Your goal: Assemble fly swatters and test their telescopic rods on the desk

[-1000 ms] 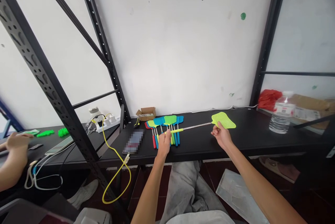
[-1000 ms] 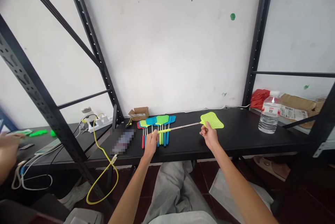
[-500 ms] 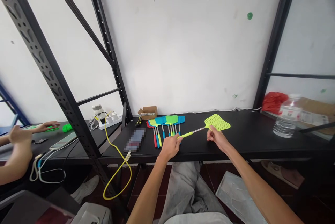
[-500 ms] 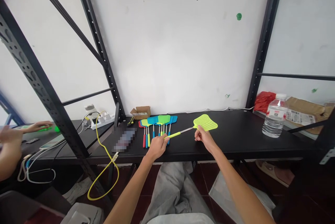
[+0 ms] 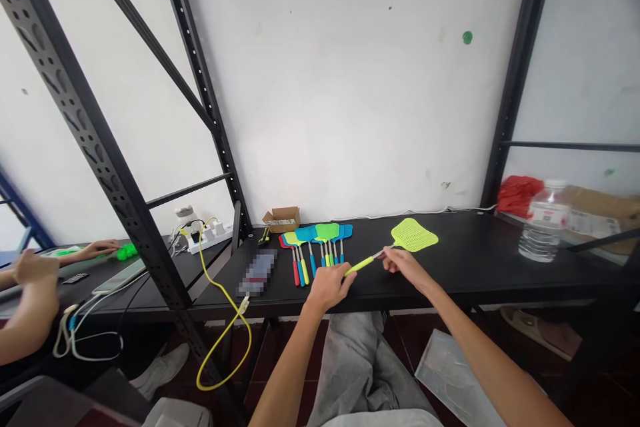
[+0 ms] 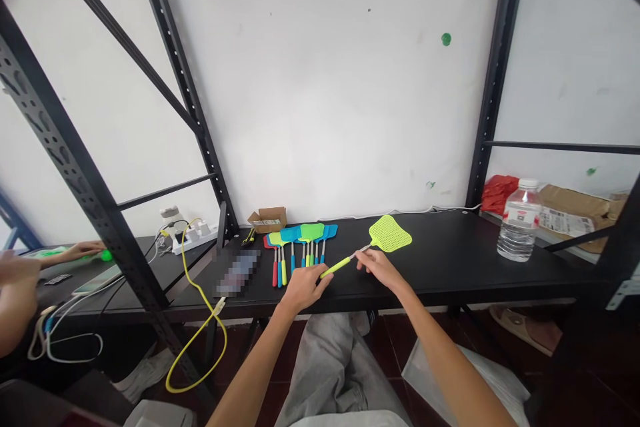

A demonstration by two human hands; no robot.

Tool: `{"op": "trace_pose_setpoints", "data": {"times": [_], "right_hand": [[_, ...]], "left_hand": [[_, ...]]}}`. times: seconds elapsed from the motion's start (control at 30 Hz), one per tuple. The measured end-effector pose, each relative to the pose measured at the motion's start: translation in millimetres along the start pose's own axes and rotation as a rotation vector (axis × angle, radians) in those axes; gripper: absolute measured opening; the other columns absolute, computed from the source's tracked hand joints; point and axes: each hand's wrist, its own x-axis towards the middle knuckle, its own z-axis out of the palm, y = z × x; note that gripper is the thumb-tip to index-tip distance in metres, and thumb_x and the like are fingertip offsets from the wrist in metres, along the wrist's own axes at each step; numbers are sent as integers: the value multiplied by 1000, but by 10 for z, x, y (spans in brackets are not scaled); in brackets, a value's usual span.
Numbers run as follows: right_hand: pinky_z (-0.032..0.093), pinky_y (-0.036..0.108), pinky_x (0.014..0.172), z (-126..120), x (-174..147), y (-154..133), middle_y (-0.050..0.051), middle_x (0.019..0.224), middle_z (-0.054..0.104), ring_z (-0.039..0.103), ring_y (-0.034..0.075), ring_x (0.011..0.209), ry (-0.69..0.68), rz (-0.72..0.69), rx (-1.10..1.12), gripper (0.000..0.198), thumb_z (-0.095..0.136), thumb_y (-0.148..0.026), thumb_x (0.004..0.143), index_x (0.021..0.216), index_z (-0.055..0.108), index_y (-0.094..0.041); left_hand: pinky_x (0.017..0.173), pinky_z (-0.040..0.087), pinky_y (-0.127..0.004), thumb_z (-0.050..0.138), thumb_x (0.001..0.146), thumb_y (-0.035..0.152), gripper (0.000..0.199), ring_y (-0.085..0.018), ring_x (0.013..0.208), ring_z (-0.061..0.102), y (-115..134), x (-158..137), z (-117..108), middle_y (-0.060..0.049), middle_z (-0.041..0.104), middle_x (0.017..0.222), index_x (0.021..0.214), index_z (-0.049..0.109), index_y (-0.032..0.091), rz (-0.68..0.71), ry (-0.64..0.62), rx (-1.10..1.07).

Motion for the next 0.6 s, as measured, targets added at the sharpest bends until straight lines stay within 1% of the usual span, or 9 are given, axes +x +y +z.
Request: {"op": "trace_pose_setpoints", "data": {"times": [0.1,0.17,0.27,0.33,0.37,0.43,0.5,0.53,0.6], "right_hand": [[41,27,60,50,3,-28,6,79,68,51,14,60,-50,-16,-85,40,68,-55,75,87,70,-17],[43,27,60,40,22,-8,8,86,70,56,15,64,-8,9,-39,39,71,-52,74,91,70,-17],[46,29,59,-20,55,61,10,87,71,61,18,68,175,33,138,37,72,-51,72,88,66,-18],[45,29,56,-63,69,109,9,82,71,60,18,63,318,24,249,37,71,-51,71,89,64,-19],[44,29,54,-79,73,129,8,77,70,59,18,60,376,12,256,38,70,-52,71,90,63,-19],[40,29,51,-97,80,154,6,68,67,56,18,56,453,-22,136,38,66,-54,73,88,65,-19],[39,30,53,-95,92,163,5,63,65,58,21,58,497,-27,-93,38,62,-54,75,88,68,-18],[40,31,56,-89,102,163,5,63,65,61,22,61,509,-17,-206,38,62,-52,75,92,69,-18],[43,33,66,-70,124,161,4,66,67,64,25,69,520,22,-390,43,62,-44,75,108,67,-17]], "left_hand": [[62,31,-26,36,97,47,35,-18,76,61,30,-12,-9,-3,66,85,93,61,24,48,-13,5],[63,32,-26,39,95,50,35,-18,77,62,36,-17,-6,-3,67,87,94,63,24,71,-17,3],[64,34,-27,43,93,54,37,-18,79,62,39,-19,5,-4,67,93,97,65,24,67,-13,-16],[66,35,-28,43,93,52,36,-18,80,62,41,-13,15,-5,67,96,98,65,23,20,-3,-12],[67,36,-28,42,94,50,35,-19,81,62,41,-9,21,-5,67,96,98,65,23,-8,2,-3],[67,36,-29,43,94,45,31,-19,82,62,32,2,38,-6,67,96,97,65,22,-63,15,23],[67,36,-29,46,93,41,26,-20,83,62,13,14,62,-6,67,95,96,64,22,-99,27,45],[66,36,-29,48,92,40,24,-20,83,62,1,18,75,-6,67,94,95,63,22,-111,32,54],[65,35,-29,49,91,38,21,-21,82,62,-23,25,101,-5,68,92,94,62,23,-124,40,72]]}}
